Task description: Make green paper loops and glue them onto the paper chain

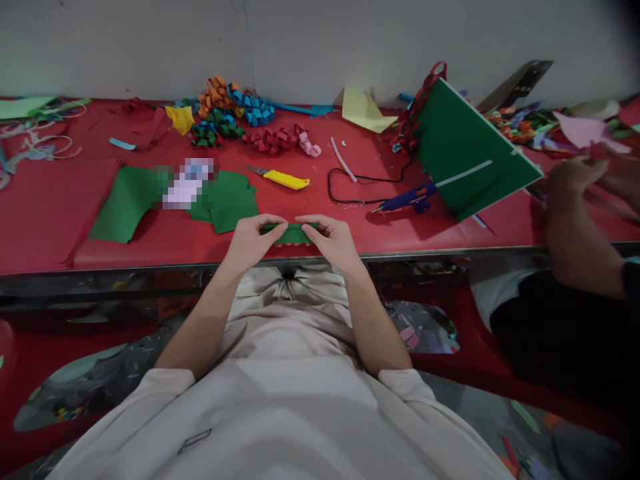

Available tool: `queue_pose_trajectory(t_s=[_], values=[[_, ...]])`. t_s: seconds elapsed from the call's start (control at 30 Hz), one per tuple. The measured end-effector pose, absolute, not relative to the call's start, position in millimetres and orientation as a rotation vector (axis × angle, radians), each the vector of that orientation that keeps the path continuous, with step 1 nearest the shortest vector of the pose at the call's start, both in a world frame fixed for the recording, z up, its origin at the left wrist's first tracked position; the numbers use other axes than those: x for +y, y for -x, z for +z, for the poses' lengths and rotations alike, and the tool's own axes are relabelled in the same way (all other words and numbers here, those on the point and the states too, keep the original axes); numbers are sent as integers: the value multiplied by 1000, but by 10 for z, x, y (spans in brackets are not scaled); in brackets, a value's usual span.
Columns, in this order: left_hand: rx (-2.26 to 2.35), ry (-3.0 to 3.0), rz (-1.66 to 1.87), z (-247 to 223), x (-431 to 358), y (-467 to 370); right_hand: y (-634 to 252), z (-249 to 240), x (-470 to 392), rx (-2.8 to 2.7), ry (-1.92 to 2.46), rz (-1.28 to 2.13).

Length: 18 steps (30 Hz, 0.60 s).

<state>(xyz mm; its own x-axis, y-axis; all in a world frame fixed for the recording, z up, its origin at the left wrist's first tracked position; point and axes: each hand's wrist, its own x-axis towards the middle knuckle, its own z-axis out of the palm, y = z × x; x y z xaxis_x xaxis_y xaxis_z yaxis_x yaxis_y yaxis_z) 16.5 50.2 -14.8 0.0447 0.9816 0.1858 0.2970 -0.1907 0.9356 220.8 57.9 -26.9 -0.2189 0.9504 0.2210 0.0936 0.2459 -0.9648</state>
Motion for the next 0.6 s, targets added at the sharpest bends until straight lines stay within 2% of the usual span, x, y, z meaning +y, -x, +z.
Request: queue_pose_trajectory(t_s=[0.43, 0.6], values=[[1324, -1686, 1145, -155, 519, -228, -2166, -278, 558, -1527, 1064, 1163], [1484, -1848, 1166, -175, 511, -188, -2186, -288, 577, -1660, 1069, 1124]])
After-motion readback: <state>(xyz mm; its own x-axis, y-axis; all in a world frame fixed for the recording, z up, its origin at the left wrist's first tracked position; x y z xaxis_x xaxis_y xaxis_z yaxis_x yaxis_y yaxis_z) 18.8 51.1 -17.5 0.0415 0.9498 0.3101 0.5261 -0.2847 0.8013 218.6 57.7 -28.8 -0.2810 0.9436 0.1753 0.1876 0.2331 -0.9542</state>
